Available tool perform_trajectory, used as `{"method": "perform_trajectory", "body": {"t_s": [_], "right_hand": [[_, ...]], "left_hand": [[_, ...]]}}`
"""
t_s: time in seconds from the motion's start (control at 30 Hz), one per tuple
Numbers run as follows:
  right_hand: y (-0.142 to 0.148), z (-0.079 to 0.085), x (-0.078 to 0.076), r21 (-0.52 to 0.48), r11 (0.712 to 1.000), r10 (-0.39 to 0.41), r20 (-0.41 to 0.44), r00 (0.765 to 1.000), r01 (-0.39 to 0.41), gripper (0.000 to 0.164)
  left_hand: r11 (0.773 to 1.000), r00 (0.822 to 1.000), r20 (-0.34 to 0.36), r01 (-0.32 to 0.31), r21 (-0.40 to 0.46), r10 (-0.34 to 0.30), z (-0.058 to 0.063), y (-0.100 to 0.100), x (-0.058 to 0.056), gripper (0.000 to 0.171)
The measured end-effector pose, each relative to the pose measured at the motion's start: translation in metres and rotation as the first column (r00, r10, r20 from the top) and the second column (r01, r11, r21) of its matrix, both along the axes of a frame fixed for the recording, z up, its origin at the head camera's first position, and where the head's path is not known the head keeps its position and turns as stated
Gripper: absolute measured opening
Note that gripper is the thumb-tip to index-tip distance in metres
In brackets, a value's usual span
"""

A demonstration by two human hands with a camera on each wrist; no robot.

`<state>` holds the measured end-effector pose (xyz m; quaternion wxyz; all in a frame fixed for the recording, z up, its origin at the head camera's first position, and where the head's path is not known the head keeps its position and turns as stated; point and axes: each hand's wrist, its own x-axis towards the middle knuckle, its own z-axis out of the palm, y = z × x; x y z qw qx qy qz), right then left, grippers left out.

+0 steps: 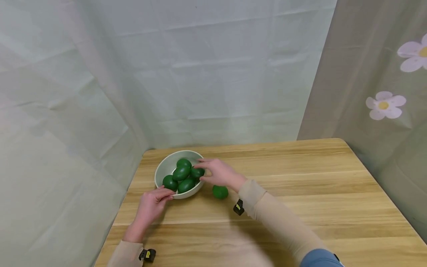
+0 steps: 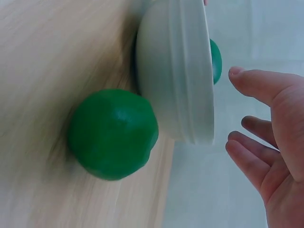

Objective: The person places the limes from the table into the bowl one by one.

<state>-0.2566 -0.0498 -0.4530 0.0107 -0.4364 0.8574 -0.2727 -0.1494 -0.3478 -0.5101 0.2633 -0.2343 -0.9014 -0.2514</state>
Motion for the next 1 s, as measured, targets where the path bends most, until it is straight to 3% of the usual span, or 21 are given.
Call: {"method": "perform_trajectory", "body": {"t_s": [0.3, 0.5, 0.7, 1.0], "right_hand": [[0.024, -0.007, 0.010, -0.034, 0.999, -0.034, 0.016, 0.999, 0.034, 0.041], [0.040, -0.017, 0.023, 0.053, 0.998, -0.031, -0.019, 0.999, 0.032, 0.045], [0.050, -0.034, 0.033, 0.164, 0.987, -0.013, 0.023, 1.000, 0.009, 0.051], [0.055, -0.044, 0.040, 0.161, 0.987, -0.020, 0.058, 0.998, 0.011, 0.051]], "left_hand": [[1.000, 1.000, 0.007, -0.004, 0.006, 0.004, -0.001, -0.001, 0.001, 0.028], [1.000, 1.000, 0.007, 0.002, 0.008, -0.002, 0.000, 0.001, 0.000, 0.027], [1.000, 1.000, 0.014, -0.001, 0.006, 0.001, 0.001, 0.001, 0.000, 0.027], [1.000, 1.000, 0.021, -0.012, 0.012, 0.012, -0.001, 0.002, 0.000, 0.026]]}}
